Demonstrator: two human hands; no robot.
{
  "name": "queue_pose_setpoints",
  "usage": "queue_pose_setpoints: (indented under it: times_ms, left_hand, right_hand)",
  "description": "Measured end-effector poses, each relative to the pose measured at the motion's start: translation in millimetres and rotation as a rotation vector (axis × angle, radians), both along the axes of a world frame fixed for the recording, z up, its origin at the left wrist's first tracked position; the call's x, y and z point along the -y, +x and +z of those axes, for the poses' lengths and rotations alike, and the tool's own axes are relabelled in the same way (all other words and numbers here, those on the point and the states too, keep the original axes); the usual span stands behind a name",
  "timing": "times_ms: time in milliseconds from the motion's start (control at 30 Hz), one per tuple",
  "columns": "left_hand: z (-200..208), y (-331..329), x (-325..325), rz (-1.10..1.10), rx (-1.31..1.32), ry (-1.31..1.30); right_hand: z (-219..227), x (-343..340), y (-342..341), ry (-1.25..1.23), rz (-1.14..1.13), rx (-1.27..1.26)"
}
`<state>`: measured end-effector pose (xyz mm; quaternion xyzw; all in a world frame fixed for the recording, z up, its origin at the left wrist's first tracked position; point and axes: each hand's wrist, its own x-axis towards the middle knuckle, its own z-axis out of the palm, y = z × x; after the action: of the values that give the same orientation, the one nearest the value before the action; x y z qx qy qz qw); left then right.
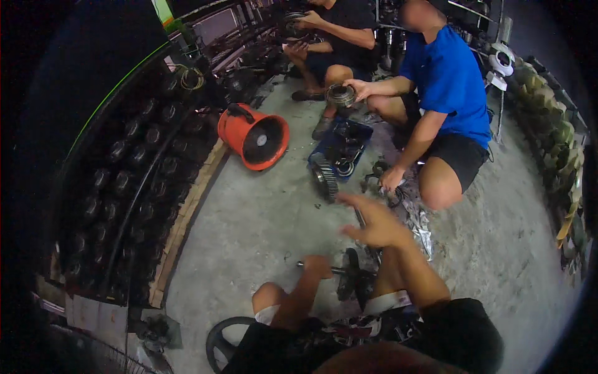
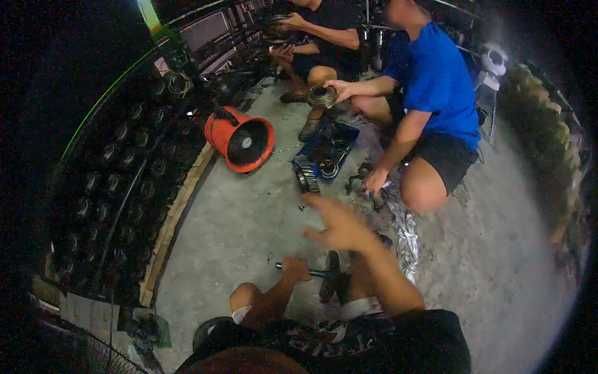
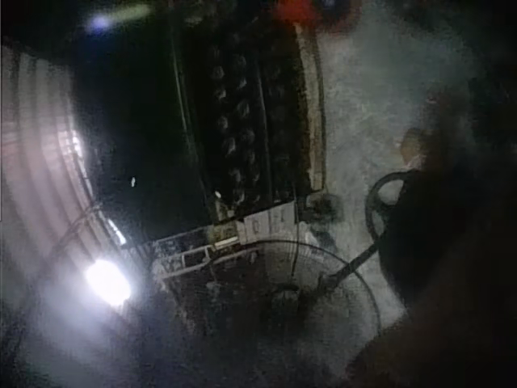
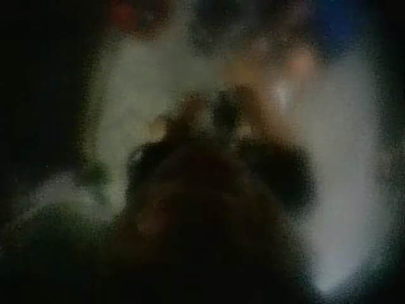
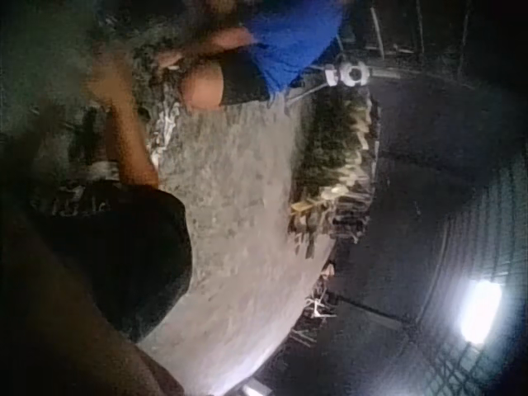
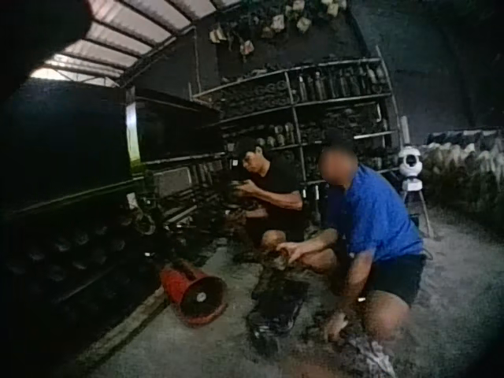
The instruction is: The person sits on the floor and uses a metal rod to rotate a mechanical part, likely a crankshaft, while two other people work on similar parts nearby. The person continues to rotate the part and occasionally pauses to observe the other workers.
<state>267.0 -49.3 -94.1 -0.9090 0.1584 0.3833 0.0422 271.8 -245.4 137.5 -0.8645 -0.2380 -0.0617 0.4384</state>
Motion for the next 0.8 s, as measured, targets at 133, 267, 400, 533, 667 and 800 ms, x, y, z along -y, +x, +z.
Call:
queue_pose_setpoints:
  times_ms: [133,267,400,533,667,800]
  left_hand:
    - [3,7,26,-0.02,0.034,-0.019]
    - [-4,10,43,-0.047,0.097,-0.045]
    - [-12,-3,36,-0.049,0.149,-0.035]
    - [-25,-13,48,-0.083,0.203,-0.06]
    - [-32,-26,55,-0.09,0.239,-0.062]
    - [-31,-33,60,-0.104,0.279,-0.074]
  right_hand:
    - [-67,-89,27,0.252,0.407,-0.341]
    - [-132,-103,43,-0.607,0.421,-0.423]
    - [-132,-122,38,-0.366,0.481,-0.391]
    - [-124,-119,55,-0.349,0.464,-0.397]
    - [-118,-112,76,-0.29,0.448,-0.379]
    - [-116,-100,86,-0.208,0.435,-0.38]
